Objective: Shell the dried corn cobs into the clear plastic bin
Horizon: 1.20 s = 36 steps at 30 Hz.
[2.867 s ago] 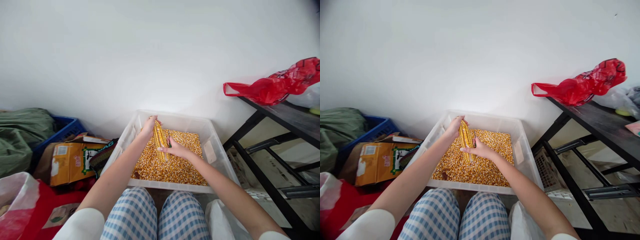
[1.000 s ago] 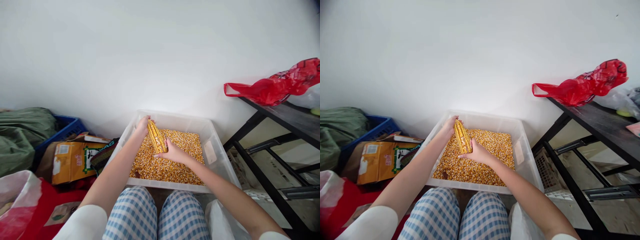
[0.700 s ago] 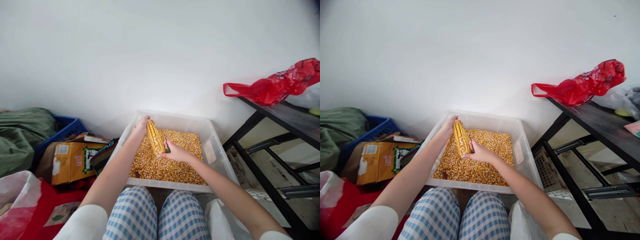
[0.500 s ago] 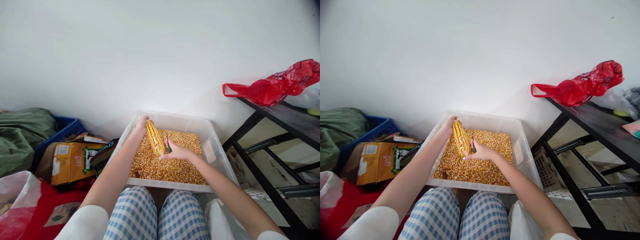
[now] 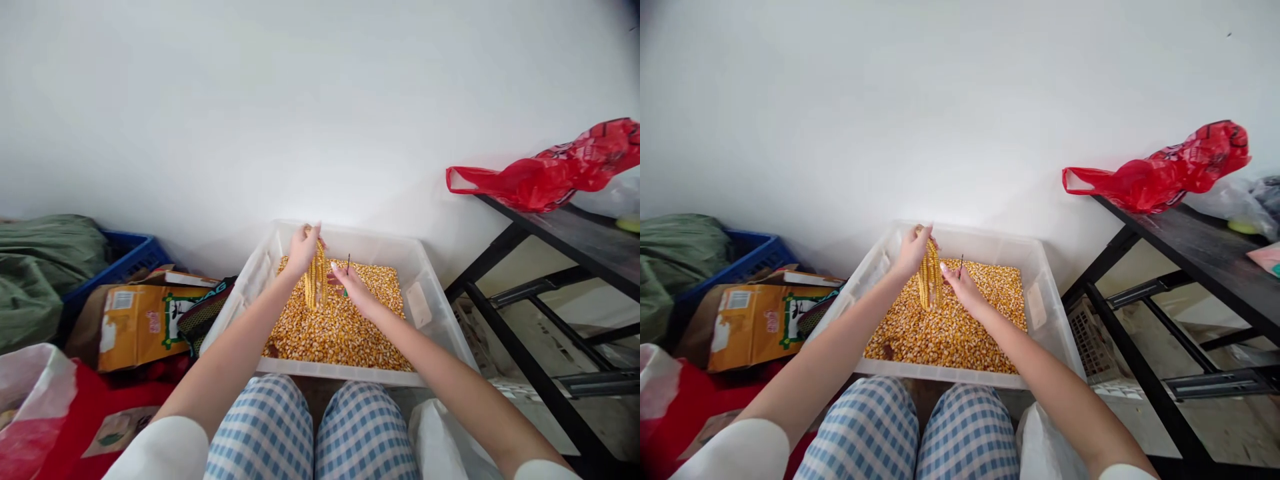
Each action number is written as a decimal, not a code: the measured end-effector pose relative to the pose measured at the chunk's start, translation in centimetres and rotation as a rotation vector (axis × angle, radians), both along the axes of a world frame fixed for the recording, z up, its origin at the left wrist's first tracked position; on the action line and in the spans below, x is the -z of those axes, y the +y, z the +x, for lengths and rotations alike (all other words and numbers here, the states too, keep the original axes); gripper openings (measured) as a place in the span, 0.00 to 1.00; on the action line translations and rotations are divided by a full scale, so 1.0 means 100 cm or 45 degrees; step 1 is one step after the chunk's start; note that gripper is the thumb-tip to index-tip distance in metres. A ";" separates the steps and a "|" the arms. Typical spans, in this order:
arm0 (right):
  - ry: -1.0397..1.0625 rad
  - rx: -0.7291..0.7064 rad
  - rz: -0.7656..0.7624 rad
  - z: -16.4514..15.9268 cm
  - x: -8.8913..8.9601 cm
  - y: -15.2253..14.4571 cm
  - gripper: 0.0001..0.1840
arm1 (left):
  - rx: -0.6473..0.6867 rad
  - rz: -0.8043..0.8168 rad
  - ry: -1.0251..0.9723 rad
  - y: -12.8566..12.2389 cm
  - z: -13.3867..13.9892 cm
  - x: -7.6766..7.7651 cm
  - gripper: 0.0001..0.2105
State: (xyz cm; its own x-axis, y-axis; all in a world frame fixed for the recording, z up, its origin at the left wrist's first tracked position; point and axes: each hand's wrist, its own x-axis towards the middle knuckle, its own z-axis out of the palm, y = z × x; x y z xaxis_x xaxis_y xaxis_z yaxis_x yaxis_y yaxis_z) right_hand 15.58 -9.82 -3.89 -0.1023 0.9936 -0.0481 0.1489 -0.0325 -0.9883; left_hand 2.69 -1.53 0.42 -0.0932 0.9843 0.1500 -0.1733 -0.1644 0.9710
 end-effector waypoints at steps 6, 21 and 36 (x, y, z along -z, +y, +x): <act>0.395 0.076 -0.056 0.001 -0.007 0.002 0.21 | 0.173 0.245 0.217 -0.028 0.023 0.002 0.15; 0.625 0.111 -0.059 0.001 -0.006 0.002 0.13 | 0.278 0.018 -0.018 -0.034 0.034 0.016 0.20; 0.725 0.177 -0.158 0.001 -0.001 0.002 0.09 | 0.234 0.235 0.267 -0.035 0.033 0.023 0.22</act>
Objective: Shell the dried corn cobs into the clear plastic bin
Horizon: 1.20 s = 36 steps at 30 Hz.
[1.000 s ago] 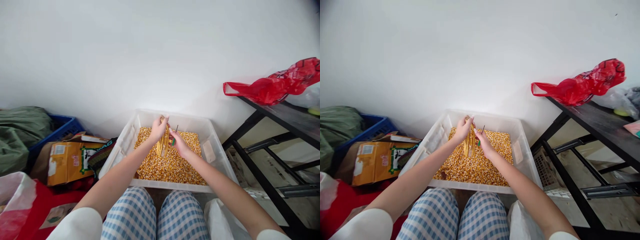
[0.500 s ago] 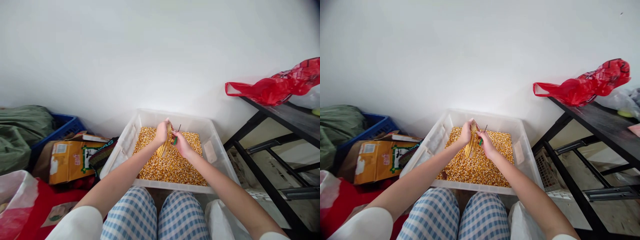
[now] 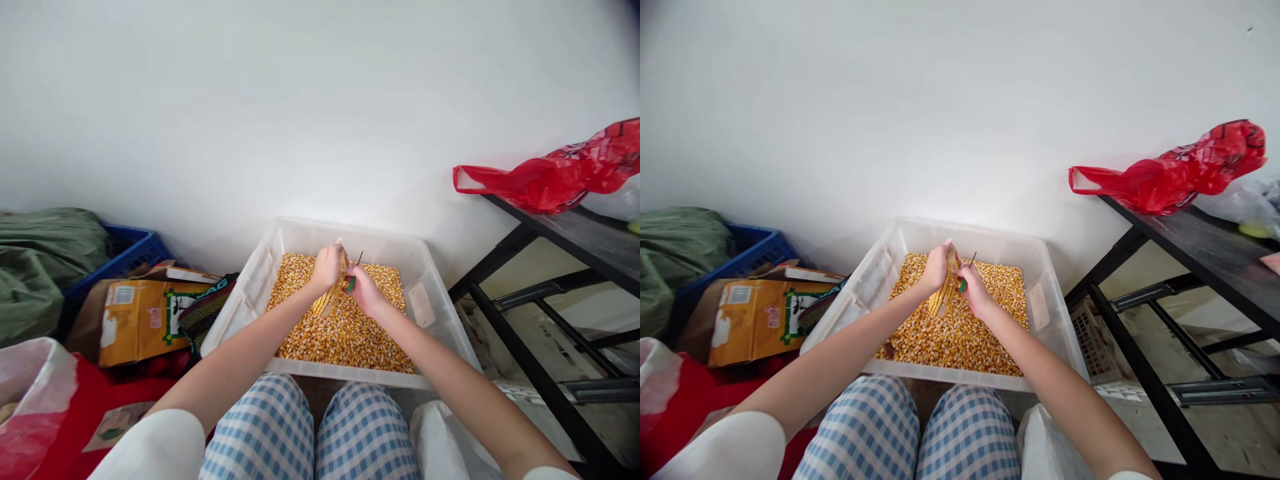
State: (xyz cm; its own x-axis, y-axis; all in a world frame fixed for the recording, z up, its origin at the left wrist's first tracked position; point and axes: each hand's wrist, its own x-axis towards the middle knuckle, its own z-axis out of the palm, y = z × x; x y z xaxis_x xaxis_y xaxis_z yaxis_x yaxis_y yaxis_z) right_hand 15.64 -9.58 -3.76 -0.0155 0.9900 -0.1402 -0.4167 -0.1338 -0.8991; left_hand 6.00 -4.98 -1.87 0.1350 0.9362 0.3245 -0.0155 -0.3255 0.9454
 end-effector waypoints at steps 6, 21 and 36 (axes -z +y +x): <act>0.047 -0.016 0.010 -0.001 0.002 -0.001 0.08 | -0.025 -0.053 -0.081 0.004 0.002 0.005 0.22; -0.125 -0.023 0.034 -0.002 0.011 0.002 0.09 | -0.082 -0.128 -0.107 0.008 0.000 0.000 0.23; -0.271 -0.073 -0.058 -0.002 0.028 0.005 0.07 | -0.409 -0.248 -0.349 0.032 -0.022 -0.014 0.25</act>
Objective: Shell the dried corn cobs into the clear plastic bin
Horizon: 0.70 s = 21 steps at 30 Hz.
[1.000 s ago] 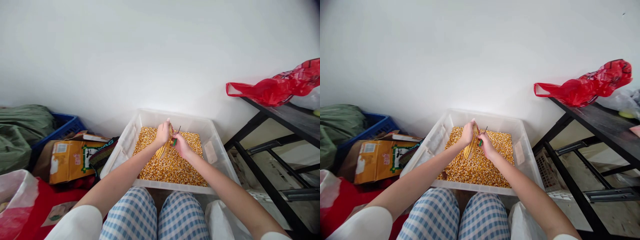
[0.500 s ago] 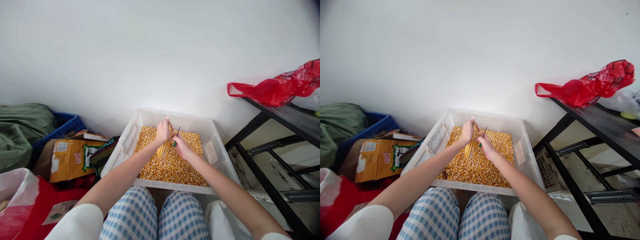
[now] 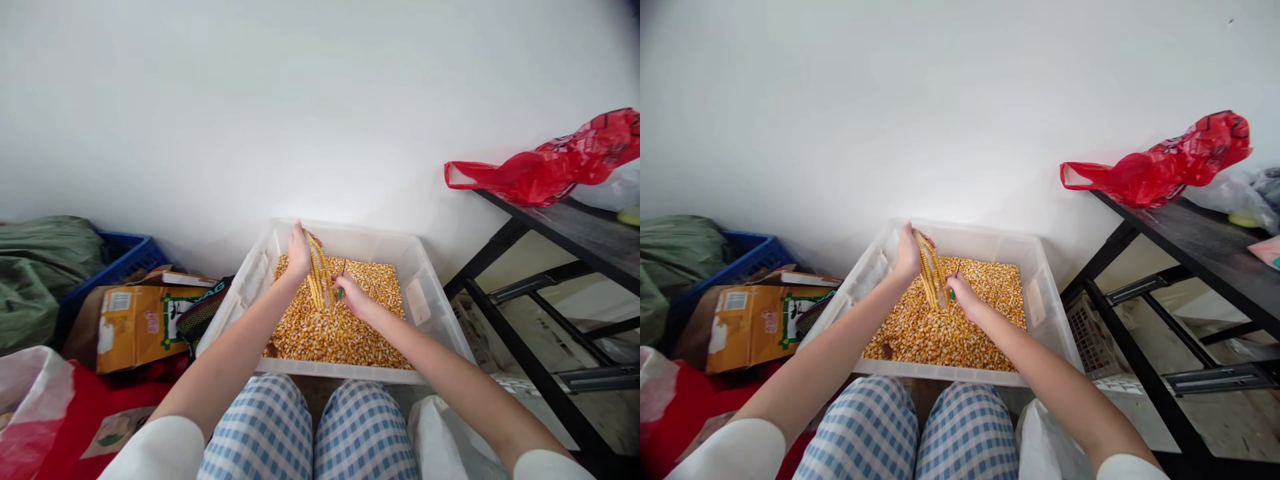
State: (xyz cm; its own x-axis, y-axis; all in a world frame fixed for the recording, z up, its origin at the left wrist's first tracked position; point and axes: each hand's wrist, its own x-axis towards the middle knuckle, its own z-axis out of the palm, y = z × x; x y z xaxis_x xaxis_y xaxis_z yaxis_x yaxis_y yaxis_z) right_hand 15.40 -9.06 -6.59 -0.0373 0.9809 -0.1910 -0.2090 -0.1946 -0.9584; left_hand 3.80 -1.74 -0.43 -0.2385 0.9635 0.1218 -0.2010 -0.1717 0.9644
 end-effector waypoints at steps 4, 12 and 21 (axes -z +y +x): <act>0.145 0.002 0.027 0.000 -0.012 -0.002 0.09 | 0.020 0.043 0.069 -0.002 0.002 0.004 0.25; -0.029 0.029 0.050 -0.004 0.006 -0.001 0.07 | 0.108 0.026 0.148 -0.009 0.017 0.021 0.27; -0.151 0.033 -0.104 -0.003 0.022 -0.001 0.04 | -0.062 -0.006 -0.036 0.004 -0.004 0.002 0.26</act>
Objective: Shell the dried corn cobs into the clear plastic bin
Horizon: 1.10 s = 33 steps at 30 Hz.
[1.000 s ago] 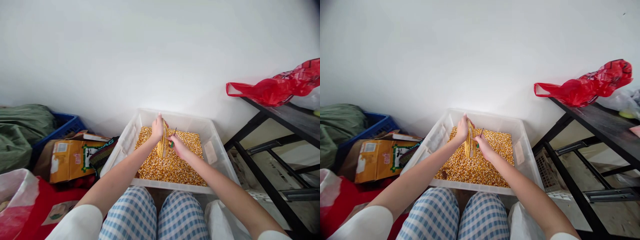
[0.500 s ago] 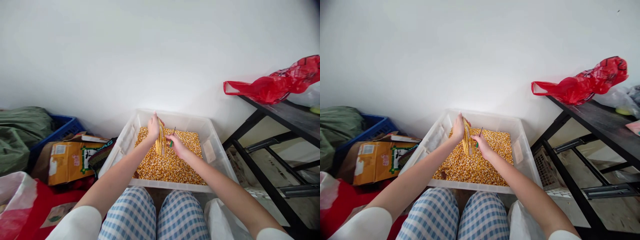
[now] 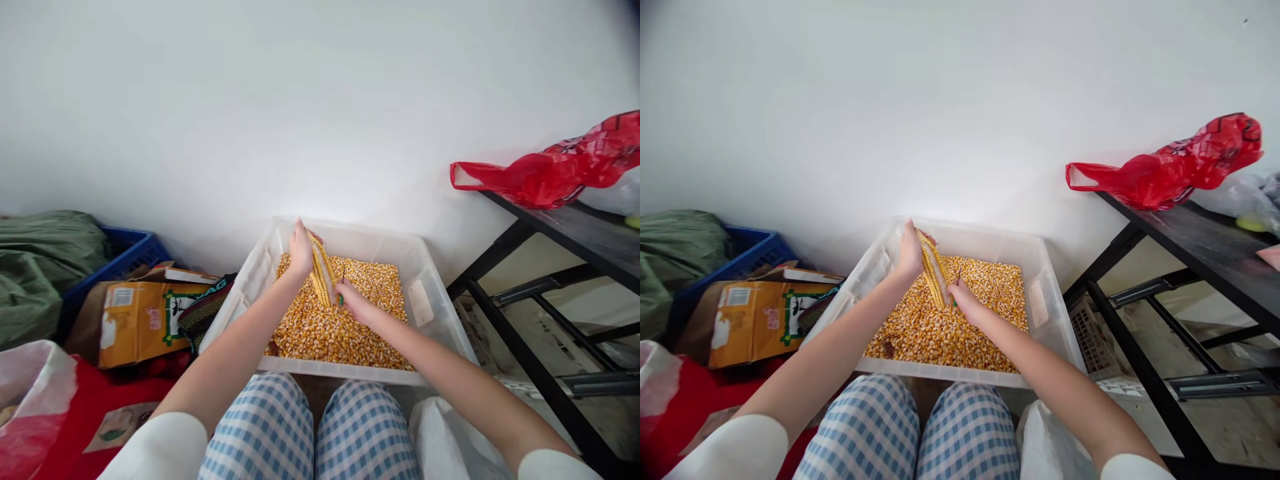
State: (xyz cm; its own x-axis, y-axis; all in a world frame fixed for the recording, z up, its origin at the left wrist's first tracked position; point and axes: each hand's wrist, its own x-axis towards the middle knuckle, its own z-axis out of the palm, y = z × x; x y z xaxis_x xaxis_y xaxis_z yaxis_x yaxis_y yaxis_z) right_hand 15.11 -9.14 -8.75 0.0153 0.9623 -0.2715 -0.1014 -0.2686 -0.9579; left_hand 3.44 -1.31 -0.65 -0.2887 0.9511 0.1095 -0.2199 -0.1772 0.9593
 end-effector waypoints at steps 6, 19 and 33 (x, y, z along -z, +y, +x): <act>0.095 -0.015 0.234 0.001 -0.025 0.001 0.12 | -0.002 -0.087 -0.116 0.001 -0.003 -0.005 0.24; -0.207 -0.010 0.529 0.019 -0.043 0.000 0.17 | 0.527 -0.201 -0.266 -0.017 0.021 0.001 0.26; 0.001 -0.183 0.673 0.010 -0.061 -0.008 0.26 | 0.860 -0.112 -0.218 -0.032 0.030 0.007 0.25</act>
State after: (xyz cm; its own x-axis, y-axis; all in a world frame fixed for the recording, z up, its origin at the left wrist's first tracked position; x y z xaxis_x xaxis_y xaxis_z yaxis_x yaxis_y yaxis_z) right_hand 16.11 -9.95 -2.69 -0.1267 0.9601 0.2493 -0.1000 0.2377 -0.9662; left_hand 6.42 -4.54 -1.35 0.3625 0.9315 0.0294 -0.4034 0.1284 0.9060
